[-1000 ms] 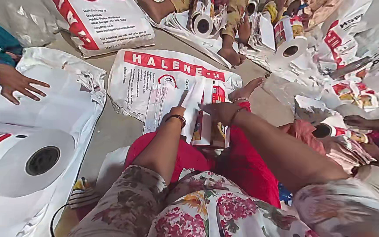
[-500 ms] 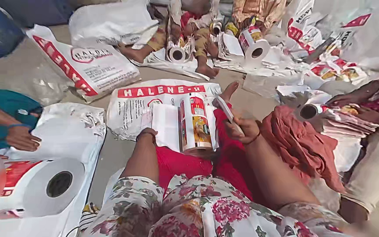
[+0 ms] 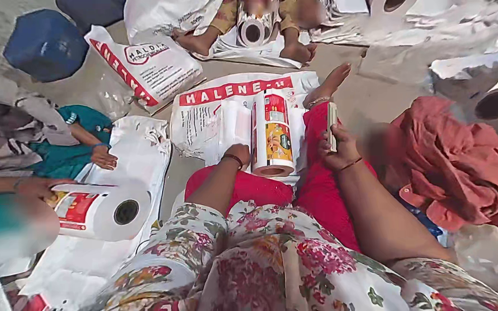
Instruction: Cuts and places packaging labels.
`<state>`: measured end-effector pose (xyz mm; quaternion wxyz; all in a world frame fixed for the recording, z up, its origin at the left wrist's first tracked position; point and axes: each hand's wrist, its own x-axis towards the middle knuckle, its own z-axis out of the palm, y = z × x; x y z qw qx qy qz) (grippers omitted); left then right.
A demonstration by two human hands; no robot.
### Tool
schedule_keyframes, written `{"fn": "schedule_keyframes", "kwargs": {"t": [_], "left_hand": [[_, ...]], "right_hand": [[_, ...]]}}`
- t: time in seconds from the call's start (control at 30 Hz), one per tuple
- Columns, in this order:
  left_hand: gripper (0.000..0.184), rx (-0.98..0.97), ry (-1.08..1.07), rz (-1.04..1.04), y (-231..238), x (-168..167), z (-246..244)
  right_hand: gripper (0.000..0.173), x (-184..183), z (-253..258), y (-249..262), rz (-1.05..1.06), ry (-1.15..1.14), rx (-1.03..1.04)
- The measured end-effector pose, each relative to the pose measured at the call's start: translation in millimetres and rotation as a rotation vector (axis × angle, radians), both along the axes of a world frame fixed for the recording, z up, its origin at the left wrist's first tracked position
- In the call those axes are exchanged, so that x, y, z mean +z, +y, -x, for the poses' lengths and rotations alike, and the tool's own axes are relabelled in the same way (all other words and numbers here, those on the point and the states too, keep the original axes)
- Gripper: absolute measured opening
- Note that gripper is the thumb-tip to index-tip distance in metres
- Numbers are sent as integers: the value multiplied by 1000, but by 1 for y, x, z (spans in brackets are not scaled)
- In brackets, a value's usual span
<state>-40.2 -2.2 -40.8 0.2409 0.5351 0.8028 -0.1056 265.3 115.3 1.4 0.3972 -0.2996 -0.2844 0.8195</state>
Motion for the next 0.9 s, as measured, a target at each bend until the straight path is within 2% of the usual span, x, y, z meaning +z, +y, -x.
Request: {"fn": "schedule_keyframes", "kwargs": {"t": [0.07,0.1,0.2,0.27,0.37,0.43,0.53,0.6,0.67,0.73,0.77,0.9], "left_hand": [[52,-84,-14,264,2,-24,2],[58,-101,-24,316,4,-30,5],[64,-123,-63,391,9,-25,6],[60,-127,-104,383,10,-19,8],[66,-71,-126,371,10,-15,8],[54,32,-122,266,9,-14,8],[39,309,-136,-134,6,3,7],[34,451,-320,-470,10,19,1],[32,576,-650,-683,16,43,-17],[41,702,-1038,-683,20,66,-36],[49,752,-1142,-634,22,74,-44],[74,830,-1199,-489,29,94,-60]], "right_hand": [[20,2,-1,3,-13,-27,9],[22,2,-3,4,-15,-31,10],[22,1,-7,5,-21,-13,12],[22,3,-9,6,-28,-3,-2],[19,8,-12,5,-5,-2,-48],[21,8,-14,5,1,8,-65],[23,8,-15,6,-2,12,-61],[23,8,-14,8,-4,5,-54],[22,9,-11,11,-17,-18,-39],[25,10,-6,14,-48,-49,-15],[27,11,-5,15,-63,-66,-8],[27,7,1,9,-123,-185,57]]}}
